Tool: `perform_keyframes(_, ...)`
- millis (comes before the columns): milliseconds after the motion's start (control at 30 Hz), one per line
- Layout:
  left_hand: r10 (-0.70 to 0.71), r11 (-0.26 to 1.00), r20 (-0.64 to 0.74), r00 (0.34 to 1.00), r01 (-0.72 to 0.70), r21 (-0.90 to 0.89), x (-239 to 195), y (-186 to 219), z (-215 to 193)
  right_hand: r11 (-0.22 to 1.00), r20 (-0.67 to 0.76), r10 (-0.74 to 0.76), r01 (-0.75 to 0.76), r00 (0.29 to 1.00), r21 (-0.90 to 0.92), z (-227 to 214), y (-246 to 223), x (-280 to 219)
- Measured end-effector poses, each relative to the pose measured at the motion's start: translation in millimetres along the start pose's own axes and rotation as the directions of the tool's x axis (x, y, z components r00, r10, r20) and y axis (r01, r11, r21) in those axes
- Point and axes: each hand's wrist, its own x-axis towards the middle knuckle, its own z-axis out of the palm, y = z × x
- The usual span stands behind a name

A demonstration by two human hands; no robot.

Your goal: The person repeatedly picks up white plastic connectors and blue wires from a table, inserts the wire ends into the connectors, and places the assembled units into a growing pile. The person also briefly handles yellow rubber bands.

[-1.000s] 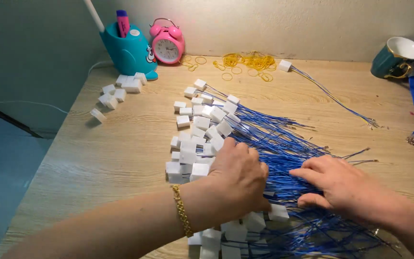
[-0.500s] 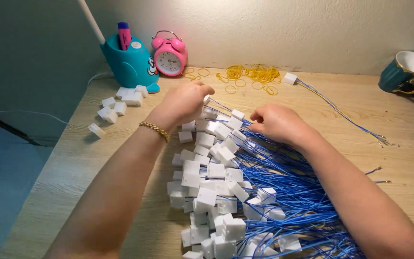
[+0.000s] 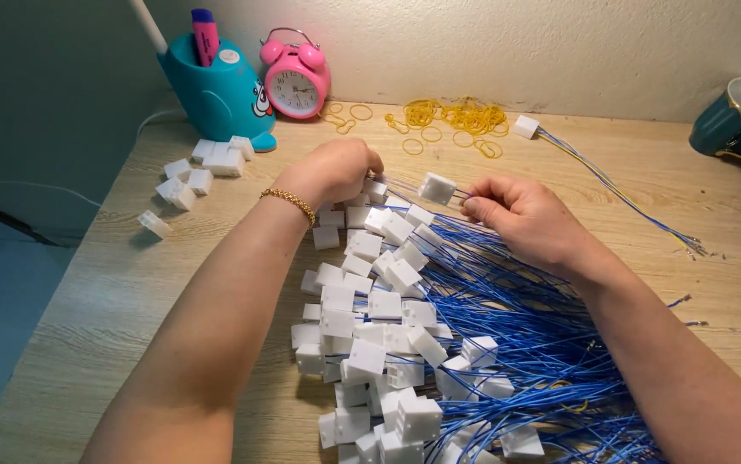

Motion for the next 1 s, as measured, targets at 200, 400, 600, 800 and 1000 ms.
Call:
perform_keyframes(200, 0.134, 0.991, -0.204, 0.970, -0.136, 0.003, 2.9, -2.6, -11.6, 0.986, -0.053, -0.104, 0.096, 0.993, -0.138, -3.8, -23.4, 14.1)
perform_keyframes(400, 0.112, 0.909, -0.109, 0.988, -0.146, -0.391, -34.1, 38.4, -51.2, 0.966, 0.034, -0.245, 0.247, 0.969, -0.081, 28.2, -3.9, 79.0)
perform_keyframes(600, 0.075, 0.707, -0.137, 0.988, -0.149, -0.691, -65.4, 24.4, -59.4, 0.974, 0.191, -0.223, 0.226, 0.956, 0.010, 50.5, 4.9, 79.1)
perform_keyframes(800, 0.289, 0.412, 0.007, 0.957, -0.118, -0.904, -113.8, 44.2, -99.2, 0.710, 0.185, 0.029, 0.110, 0.982, -0.695, 22.9, -105.0, 22.7)
perform_keyframes(1000, 0.281, 0.834, -0.068, 0.957, -0.279, -0.476, -153.1, 88.8, -143.3, 0.316, 0.206, -0.375, 0.334, 0.904, -0.888, -6.7, -144.7, -24.2)
